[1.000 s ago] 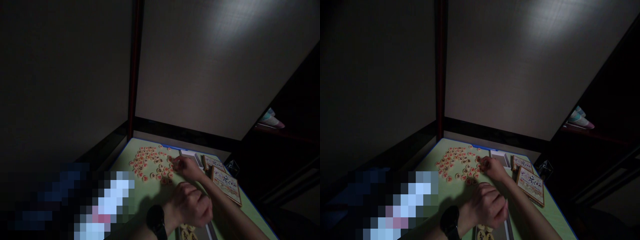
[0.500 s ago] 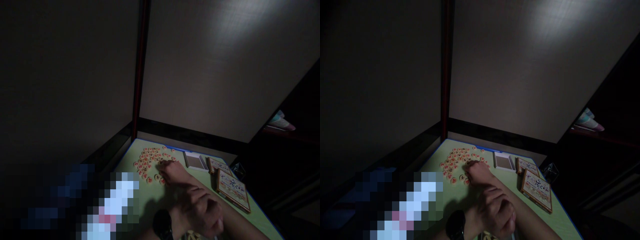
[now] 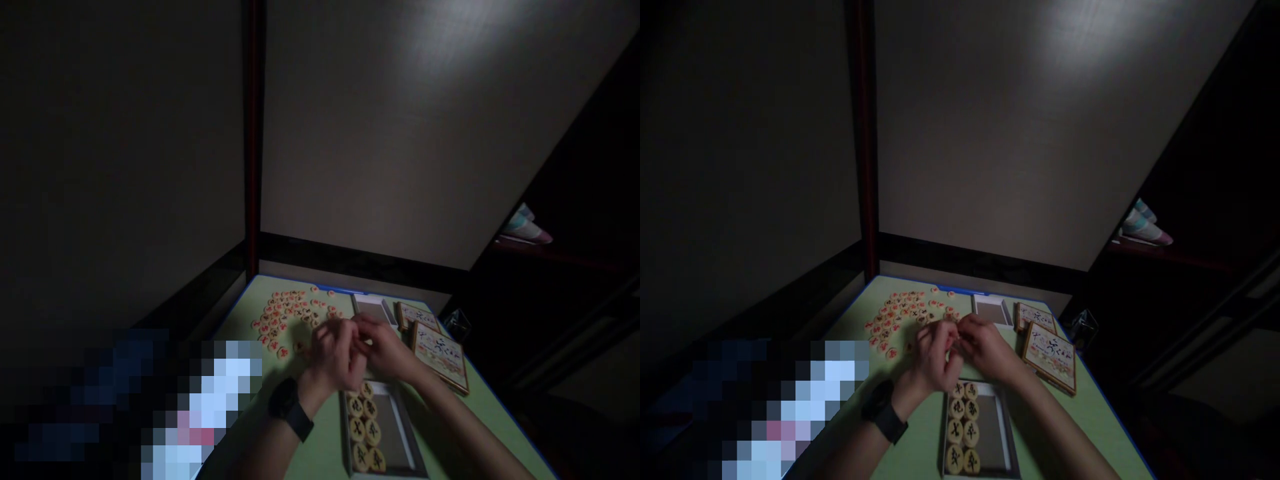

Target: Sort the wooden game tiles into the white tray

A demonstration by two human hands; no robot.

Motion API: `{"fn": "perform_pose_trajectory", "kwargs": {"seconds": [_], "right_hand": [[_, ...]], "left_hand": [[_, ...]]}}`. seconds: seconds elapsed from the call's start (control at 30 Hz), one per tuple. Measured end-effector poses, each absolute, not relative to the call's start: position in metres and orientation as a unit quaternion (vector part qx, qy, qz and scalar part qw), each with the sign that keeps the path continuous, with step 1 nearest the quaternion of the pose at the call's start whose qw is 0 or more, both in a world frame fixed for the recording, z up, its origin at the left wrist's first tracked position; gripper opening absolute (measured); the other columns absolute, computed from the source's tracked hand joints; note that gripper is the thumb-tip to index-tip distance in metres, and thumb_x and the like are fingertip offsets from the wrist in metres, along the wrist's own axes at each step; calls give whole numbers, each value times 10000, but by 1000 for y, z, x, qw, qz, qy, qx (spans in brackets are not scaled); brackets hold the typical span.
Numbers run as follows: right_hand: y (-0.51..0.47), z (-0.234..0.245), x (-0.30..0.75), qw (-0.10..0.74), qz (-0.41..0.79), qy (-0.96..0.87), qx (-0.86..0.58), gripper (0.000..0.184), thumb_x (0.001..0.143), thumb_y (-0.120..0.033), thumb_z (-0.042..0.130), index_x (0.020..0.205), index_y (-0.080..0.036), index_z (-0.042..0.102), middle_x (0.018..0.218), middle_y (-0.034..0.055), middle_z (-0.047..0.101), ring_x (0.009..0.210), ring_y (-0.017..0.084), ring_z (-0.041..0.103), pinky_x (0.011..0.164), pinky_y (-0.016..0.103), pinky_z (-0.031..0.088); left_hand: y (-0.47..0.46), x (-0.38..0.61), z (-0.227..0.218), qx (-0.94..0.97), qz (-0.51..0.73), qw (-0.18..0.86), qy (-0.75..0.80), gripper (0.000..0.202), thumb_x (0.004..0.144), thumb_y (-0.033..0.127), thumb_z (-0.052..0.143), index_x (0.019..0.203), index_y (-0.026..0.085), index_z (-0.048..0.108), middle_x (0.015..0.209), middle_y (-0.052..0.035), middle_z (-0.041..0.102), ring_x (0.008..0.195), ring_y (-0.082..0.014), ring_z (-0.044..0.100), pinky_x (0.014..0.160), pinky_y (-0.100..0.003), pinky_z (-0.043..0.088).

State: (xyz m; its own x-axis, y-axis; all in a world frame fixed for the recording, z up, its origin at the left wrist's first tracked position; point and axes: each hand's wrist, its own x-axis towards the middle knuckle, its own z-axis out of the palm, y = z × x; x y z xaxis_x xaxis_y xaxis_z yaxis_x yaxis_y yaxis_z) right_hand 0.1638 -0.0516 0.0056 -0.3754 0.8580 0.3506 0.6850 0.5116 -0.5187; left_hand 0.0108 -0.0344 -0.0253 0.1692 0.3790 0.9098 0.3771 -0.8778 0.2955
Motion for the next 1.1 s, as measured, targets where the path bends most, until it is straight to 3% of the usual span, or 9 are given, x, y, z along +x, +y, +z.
{"fn": "perform_pose_trajectory", "kwargs": {"seconds": [0.1,0.23,0.37,0.5,0.83,1.1], "right_hand": [[-99,11,184,316,203,-782,-497,129,870,-190,595,947,-184,698,957,70,642,878,181,609,788,299,484],[-163,7,182,308,292,-739,-524,107,858,-199,636,938,-206,708,971,51,663,903,176,618,800,286,481],[-194,-10,164,294,313,-687,-586,171,725,-92,708,862,-185,666,829,12,667,742,149,600,650,227,449],[-193,-22,157,300,297,-692,-586,167,686,-52,689,786,-175,640,769,-4,669,700,136,596,629,211,425],[-189,-14,158,283,273,-755,-525,147,811,-113,618,825,-215,723,931,57,681,857,181,648,750,258,492],[-190,-20,155,278,276,-748,-536,111,820,-148,639,837,-220,722,871,43,696,800,178,653,701,258,494]], "left_hand": [[-32,10,-25,820,501,9,274,55,649,193,434,693,223,450,588,-25,557,563,-182,564,563,-296,429],[-38,15,-25,881,336,16,332,88,709,234,470,740,211,549,633,-40,622,606,-210,601,598,-312,439],[-44,19,-26,906,241,18,346,216,848,302,431,765,211,607,655,-48,663,634,-228,634,638,-332,454],[-44,20,-28,907,224,17,355,277,896,298,394,795,208,635,682,-49,686,648,-227,651,657,-335,462],[-47,20,-24,912,198,18,358,292,913,270,392,855,195,667,733,-65,715,686,-227,674,677,-330,484],[-51,22,-18,914,169,30,368,303,914,264,387,883,184,678,776,-93,728,710,-257,685,687,-369,498]]}}
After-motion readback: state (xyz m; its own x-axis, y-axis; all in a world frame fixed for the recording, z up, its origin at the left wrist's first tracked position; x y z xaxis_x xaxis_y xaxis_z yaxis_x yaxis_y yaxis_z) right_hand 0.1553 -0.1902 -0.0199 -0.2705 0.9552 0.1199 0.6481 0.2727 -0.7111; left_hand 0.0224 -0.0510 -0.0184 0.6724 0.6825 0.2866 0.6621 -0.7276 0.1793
